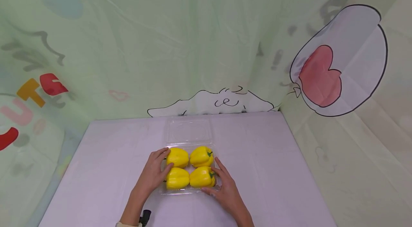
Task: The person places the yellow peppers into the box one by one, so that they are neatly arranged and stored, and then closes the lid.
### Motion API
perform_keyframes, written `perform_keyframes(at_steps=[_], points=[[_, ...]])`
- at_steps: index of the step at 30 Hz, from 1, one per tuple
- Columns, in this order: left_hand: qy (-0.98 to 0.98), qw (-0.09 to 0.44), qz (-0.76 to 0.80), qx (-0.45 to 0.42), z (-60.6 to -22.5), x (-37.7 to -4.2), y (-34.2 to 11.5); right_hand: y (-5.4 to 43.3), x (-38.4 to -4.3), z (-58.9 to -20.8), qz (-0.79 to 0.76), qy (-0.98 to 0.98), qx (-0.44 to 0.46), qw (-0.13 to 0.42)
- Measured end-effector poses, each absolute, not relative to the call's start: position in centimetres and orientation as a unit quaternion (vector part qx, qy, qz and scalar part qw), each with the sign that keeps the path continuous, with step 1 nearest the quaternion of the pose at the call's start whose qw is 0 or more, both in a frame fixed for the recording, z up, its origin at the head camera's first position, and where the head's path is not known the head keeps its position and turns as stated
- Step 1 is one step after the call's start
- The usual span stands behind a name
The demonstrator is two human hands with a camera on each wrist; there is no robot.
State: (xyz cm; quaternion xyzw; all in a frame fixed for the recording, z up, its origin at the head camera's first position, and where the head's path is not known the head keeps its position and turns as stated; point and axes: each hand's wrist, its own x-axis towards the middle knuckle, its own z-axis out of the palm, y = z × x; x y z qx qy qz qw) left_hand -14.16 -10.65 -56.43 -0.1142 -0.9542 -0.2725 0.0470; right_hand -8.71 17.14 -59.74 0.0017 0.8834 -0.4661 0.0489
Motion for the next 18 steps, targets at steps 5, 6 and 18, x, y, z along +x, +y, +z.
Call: perform_keyframes(at_steps=[5, 6, 18], points=[[-0.954, 0.043, -0.273, -0.117, -56.45, -14.25, -10.74, 17.09, -8.79, -59.77, -0.465, 0.884, 0.002, 0.051], [-0.954, 0.042, -0.273, -0.117, -56.39, -14.28, -10.76, 17.08, -8.81, -59.78, -0.464, 0.884, 0.002, 0.051], [-0.948, 0.028, -0.300, -0.105, -56.03, -14.47, -10.80, 17.02, -8.84, -59.68, -0.465, 0.884, 0.007, 0.057]])
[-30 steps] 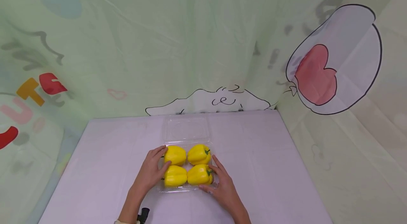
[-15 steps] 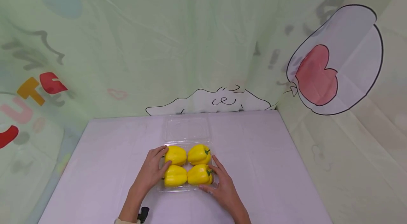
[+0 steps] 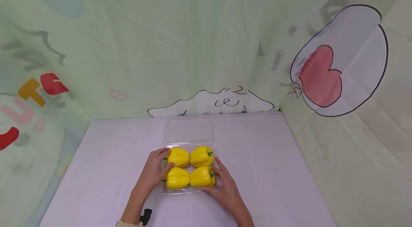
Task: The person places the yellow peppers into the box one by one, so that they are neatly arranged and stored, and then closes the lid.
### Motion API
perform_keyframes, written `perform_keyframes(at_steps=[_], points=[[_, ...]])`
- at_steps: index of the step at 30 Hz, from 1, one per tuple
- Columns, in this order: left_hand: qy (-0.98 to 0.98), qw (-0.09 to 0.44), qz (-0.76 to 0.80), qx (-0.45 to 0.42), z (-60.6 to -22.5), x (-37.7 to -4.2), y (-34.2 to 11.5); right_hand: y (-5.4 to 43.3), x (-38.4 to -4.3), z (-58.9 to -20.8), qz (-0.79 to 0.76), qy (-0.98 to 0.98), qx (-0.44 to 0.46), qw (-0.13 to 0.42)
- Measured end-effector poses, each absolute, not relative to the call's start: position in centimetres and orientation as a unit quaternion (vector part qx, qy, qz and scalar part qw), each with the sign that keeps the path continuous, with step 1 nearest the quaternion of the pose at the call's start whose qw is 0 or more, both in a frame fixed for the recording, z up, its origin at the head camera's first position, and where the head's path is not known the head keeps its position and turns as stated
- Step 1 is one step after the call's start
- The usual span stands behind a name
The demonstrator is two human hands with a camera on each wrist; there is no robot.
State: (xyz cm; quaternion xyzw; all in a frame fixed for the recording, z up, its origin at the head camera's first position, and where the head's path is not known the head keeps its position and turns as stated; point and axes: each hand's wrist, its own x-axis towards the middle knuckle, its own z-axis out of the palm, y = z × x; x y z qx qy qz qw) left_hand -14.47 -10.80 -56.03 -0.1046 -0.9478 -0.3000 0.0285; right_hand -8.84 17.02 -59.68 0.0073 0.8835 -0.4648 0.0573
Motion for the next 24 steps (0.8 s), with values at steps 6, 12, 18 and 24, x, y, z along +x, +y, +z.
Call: perform_keyframes(at_steps=[6, 12, 18, 24], points=[[-0.932, 0.025, -0.349, -0.099, -56.6, -14.7, -11.6, 17.0, -8.7, -59.8, -0.470, 0.881, 0.010, 0.058], [-0.886, 0.044, -0.460, -0.036, -57.5, -15.9, -12.3, 17.1, -8.7, -59.9, -0.471, 0.881, 0.004, 0.053], [-0.821, -0.012, -0.567, 0.070, -58.5, -17.6, -12.4, 17.1, -8.8, -59.8, -0.465, 0.883, 0.006, 0.054], [-0.739, -0.081, -0.654, 0.141, -59.3, -19.6, -12.2, 17.1, -8.9, -59.8, -0.469, 0.881, 0.009, 0.058]])
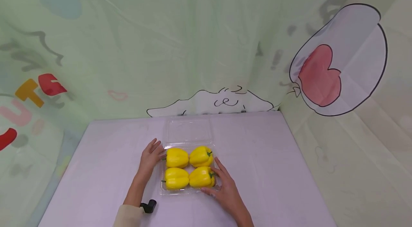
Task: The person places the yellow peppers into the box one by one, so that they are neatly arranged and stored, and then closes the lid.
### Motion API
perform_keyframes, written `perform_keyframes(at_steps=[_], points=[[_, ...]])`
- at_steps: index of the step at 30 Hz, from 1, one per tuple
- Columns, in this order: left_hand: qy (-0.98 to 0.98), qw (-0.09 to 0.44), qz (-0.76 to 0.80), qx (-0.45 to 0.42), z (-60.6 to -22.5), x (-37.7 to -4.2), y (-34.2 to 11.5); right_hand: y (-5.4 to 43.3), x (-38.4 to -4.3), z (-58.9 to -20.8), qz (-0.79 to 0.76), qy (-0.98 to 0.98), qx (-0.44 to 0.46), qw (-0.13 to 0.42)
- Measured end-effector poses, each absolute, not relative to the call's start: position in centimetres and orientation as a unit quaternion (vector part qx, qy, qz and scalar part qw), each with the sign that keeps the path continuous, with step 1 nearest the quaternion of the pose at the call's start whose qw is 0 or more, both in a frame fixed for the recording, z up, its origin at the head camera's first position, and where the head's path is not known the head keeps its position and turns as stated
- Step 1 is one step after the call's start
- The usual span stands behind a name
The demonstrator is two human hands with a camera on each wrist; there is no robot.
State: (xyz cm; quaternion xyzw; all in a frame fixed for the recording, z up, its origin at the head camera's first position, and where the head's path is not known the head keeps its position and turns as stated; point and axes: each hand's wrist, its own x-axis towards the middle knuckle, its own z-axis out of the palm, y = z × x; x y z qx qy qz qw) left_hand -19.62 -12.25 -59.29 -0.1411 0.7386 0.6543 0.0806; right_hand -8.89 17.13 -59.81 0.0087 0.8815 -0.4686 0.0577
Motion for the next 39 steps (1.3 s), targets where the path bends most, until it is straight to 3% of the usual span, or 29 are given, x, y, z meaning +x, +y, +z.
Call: perform_keyframes(at_steps=[24, 39], points=[[0.665, 0.127, 0.727, -0.109, -60.5, -20.6, -12.3, 17.3, -8.7, -60.0, -0.472, 0.880, -0.006, 0.044], [0.638, 0.119, 0.753, -0.112, -60.6, -21.2, -12.3, 17.3, -8.6, -59.8, -0.472, 0.881, -0.006, 0.042]])
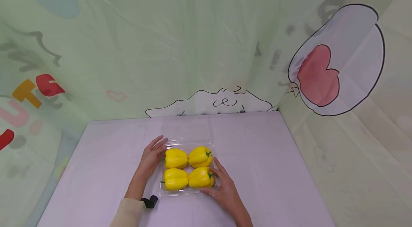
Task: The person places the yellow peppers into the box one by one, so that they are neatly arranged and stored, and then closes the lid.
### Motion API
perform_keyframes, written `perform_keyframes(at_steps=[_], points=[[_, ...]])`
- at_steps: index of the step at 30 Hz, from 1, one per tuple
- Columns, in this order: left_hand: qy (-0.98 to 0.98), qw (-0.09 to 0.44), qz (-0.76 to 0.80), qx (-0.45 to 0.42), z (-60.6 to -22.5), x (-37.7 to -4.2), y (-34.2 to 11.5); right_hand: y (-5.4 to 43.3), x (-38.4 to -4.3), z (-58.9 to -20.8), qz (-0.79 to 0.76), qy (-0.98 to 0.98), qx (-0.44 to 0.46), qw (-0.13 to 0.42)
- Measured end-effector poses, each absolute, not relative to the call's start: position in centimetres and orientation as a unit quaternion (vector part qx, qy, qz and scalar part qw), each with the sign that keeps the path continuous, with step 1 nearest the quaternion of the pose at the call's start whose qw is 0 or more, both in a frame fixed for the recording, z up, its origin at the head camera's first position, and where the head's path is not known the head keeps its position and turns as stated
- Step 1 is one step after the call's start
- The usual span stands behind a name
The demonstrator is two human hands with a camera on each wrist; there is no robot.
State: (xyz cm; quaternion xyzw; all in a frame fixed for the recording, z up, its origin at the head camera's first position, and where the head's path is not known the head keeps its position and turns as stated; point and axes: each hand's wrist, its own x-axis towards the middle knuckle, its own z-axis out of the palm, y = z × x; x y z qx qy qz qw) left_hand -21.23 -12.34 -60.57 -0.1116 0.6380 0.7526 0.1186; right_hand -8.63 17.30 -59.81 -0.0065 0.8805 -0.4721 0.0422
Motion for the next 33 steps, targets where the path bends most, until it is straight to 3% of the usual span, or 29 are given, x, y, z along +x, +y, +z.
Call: perform_keyframes(at_steps=[20, 33], points=[[0.658, 0.043, 0.750, -0.053, -59.3, -21.2, -12.5, 17.2, -8.7, -59.8, -0.474, 0.880, -0.004, 0.044], [0.813, -0.022, 0.581, -0.033, -59.2, -16.8, -13.5, 17.3, -8.5, -59.8, -0.461, 0.887, -0.023, 0.018]])
